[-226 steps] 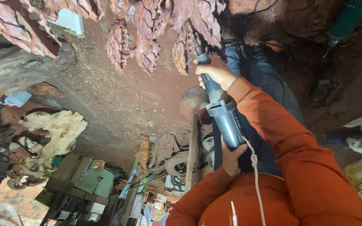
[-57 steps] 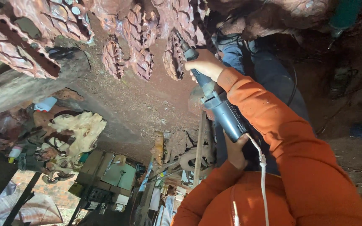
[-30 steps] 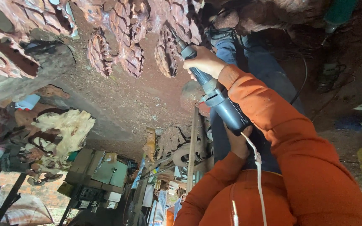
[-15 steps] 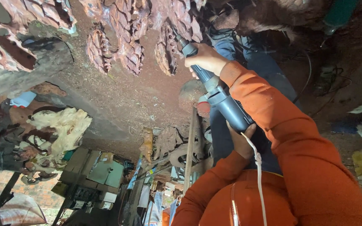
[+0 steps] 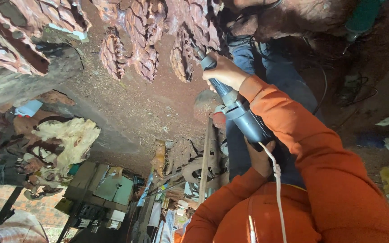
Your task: Using a power rotary tool to carve and refine details on a large, intricate wooden sculpture.
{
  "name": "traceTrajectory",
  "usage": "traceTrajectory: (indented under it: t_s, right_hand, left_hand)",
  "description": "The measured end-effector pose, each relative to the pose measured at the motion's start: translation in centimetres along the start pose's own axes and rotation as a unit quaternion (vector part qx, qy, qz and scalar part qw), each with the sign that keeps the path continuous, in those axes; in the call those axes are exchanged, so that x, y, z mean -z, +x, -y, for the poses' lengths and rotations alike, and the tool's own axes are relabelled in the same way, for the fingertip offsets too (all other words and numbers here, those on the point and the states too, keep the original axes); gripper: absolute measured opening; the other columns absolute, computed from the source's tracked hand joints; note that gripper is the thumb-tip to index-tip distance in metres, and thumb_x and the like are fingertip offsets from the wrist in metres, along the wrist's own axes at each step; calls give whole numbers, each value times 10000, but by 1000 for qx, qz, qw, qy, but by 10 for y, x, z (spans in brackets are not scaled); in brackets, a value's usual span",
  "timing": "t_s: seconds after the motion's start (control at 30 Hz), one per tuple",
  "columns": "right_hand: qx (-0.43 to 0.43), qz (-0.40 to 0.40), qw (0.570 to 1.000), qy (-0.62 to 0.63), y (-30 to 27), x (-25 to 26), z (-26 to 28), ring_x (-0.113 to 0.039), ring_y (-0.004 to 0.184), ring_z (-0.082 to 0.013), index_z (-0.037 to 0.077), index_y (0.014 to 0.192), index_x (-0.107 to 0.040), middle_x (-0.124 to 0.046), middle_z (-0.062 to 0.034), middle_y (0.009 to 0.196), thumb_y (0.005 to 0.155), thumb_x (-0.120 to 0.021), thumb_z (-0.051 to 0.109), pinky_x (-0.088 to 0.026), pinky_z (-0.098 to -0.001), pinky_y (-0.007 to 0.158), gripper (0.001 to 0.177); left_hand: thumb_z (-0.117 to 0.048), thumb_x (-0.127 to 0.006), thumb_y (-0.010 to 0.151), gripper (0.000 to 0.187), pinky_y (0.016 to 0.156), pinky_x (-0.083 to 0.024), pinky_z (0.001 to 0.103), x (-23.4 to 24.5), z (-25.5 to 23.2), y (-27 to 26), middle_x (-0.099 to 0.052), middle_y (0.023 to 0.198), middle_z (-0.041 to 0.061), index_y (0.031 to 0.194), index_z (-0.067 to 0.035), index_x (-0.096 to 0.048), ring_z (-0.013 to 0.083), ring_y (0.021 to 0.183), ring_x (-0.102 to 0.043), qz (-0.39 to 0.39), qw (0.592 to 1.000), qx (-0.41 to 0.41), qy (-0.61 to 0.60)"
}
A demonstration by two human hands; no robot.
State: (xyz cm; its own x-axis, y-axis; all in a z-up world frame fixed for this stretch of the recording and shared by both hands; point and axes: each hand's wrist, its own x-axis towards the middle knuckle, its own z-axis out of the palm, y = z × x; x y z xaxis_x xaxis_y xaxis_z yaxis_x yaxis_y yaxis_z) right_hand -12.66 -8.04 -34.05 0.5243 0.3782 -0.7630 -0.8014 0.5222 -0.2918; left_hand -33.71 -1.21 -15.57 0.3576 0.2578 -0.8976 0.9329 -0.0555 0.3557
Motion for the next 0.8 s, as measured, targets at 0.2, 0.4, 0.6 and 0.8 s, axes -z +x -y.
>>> traceTrajectory:
  t_s: [0.2, 0.4, 0.6, 0.8]
  right_hand:
    - [-18, -42, 999, 1, 10, -9, -15, -730, 572, -302, 99, 1319, -516, -687, -191, 699, 790, -788, 178, -657, -459, 557, 600]
    - [-26, -47, 998, 25, 3, -13, -19, -725, 572, -291, 112, 1307, -527, -679, -185, 697, 767, -795, 180, -660, -435, 566, 606]
    - [-33, -53, 998, 18, 2, -15, -28, -734, 581, -282, 98, 1359, -522, -690, -182, 703, 768, -786, 188, -656, -424, 577, 653]
    - [-26, -53, 998, 19, -1, -20, -31, -738, 587, -304, 123, 1348, -541, -694, -199, 701, 771, -779, 175, -656, -451, 568, 627]
  left_hand:
    - [-370, -938, 684, 765, 920, -430, 404, 10, -12, 1, -507, 1043, 16, 1287, -195, -501, 156, 944, -468, 23, 999, -2, 26]
    - [-412, -912, 726, 819, 1019, -386, 436, 28, 14, -2, -485, 1137, 10, 1360, -217, -432, 167, 1039, -438, 40, 998, 1, 46]
    - [-480, -920, 712, 904, 1041, -386, 483, 40, 21, 0, -496, 1187, 48, 1407, -217, -406, 188, 1067, -457, 54, 998, 18, 34]
    - [-491, -896, 732, 854, 1044, -393, 476, 41, 13, -2, -490, 1158, 29, 1388, -225, -418, 169, 1070, -450, 75, 996, -1, 54]
